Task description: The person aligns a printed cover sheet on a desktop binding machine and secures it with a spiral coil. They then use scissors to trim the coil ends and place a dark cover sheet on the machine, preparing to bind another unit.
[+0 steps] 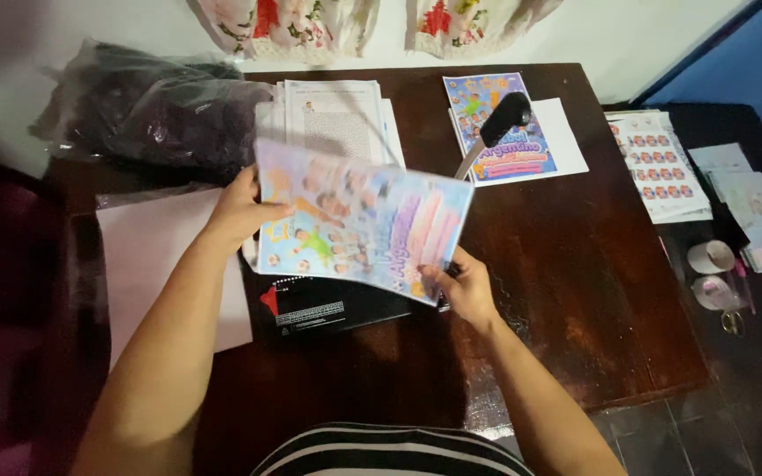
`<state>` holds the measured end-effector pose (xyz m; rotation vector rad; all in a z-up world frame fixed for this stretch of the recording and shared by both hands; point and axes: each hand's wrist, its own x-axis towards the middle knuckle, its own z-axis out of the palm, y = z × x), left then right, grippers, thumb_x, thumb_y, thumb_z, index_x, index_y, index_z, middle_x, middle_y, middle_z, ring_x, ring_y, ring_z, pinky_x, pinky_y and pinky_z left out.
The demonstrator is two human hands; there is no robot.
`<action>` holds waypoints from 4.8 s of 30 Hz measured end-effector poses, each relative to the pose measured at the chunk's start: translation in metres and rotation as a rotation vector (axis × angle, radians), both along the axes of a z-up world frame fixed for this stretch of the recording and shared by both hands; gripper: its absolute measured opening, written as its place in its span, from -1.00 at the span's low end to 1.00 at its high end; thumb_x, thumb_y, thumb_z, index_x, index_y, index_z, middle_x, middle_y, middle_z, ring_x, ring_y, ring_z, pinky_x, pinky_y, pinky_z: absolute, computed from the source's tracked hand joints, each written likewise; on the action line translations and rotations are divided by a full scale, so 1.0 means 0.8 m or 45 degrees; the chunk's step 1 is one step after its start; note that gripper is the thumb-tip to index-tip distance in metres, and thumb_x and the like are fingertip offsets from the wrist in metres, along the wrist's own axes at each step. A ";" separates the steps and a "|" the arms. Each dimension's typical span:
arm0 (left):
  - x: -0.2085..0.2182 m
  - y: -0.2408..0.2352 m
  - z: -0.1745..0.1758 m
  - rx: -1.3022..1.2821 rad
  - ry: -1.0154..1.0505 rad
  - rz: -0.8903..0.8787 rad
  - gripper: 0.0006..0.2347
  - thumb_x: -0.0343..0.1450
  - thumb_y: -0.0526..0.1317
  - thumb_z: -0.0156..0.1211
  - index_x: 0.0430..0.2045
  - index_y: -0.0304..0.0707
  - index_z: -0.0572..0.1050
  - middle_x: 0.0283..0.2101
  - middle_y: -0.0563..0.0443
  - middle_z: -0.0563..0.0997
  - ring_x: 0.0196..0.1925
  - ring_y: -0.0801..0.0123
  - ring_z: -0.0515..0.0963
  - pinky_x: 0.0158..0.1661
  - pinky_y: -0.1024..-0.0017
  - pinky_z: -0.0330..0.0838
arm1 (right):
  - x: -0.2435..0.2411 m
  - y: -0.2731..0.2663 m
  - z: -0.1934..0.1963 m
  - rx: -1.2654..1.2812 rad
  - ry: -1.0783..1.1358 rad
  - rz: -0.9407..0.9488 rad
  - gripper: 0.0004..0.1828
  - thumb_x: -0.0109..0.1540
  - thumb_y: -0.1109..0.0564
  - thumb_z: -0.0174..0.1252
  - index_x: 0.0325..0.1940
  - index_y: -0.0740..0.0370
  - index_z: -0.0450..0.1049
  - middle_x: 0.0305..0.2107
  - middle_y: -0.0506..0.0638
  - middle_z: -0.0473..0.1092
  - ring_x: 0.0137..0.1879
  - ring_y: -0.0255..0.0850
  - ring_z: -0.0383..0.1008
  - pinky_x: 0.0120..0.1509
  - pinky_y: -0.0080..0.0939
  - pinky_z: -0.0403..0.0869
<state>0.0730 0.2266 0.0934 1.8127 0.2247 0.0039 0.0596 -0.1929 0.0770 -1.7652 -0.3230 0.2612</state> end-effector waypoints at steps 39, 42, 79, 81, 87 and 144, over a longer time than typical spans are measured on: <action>-0.117 -0.090 -0.063 0.004 -0.147 0.324 -0.70 0.36 -0.31 0.28 -0.05 -0.37 0.46 -0.10 -0.12 0.69 -0.07 0.21 0.66 -0.04 0.31 0.53 | 0.013 -0.045 0.002 -0.581 0.147 0.091 -0.73 0.19 0.07 0.36 -0.14 0.29 0.61 -0.41 0.00 0.58 -0.32 -0.28 0.58 -0.15 -0.22 0.54; -0.103 -0.052 0.002 0.481 -0.163 0.295 -0.68 0.29 -0.34 0.34 -0.08 -0.35 0.52 -0.12 -0.16 0.68 -0.09 0.18 0.67 -0.07 0.25 0.51 | 0.041 0.003 -0.004 -0.393 0.303 0.090 -0.74 0.13 0.14 0.39 -0.17 0.34 0.63 -0.41 0.01 0.59 -0.29 -0.28 0.54 -0.13 -0.24 0.51; -0.102 -0.290 -0.101 -1.224 0.258 0.291 -0.83 0.37 -0.37 0.32 -0.20 -0.30 0.53 -0.22 0.01 0.64 -0.21 0.33 0.66 -0.14 0.33 0.61 | 0.013 0.006 -0.037 -0.025 0.497 -0.003 -0.59 0.33 -0.04 0.22 0.07 0.30 0.37 -0.32 -0.09 0.45 -0.33 -0.47 0.37 -0.26 -0.47 0.36; -0.105 -0.291 -0.105 -1.189 0.246 0.294 -0.82 0.37 -0.36 0.30 -0.19 -0.27 0.54 -0.21 0.01 0.66 -0.23 0.35 0.67 -0.17 0.35 0.61 | -0.019 -0.023 -0.051 0.174 0.634 -0.008 -0.70 0.44 -0.06 -0.05 0.00 0.21 0.38 -0.45 -0.11 0.31 -0.49 -0.41 0.19 -0.45 -0.41 0.19; -0.107 -0.289 -0.106 -1.175 0.290 0.300 -0.88 0.38 -0.35 0.33 -0.26 -0.31 0.57 -0.26 0.00 0.67 -0.24 0.36 0.68 -0.18 0.36 0.62 | -0.063 -0.011 -0.015 -0.098 0.078 0.130 -0.79 0.41 0.13 0.06 0.02 0.28 0.52 -0.28 -0.08 0.40 -0.18 -0.38 0.34 -0.09 -0.40 0.34; -0.106 -0.287 -0.117 -1.045 0.403 0.322 -0.88 0.34 -0.30 0.39 -0.33 -0.29 0.61 -0.33 0.01 0.68 -0.38 0.43 0.64 -0.38 0.52 0.46 | -0.057 0.031 -0.015 -0.464 -0.089 -0.097 -0.82 0.23 0.13 0.31 -0.13 0.24 0.56 -0.35 0.07 0.58 -0.26 -0.19 0.60 -0.12 -0.20 0.52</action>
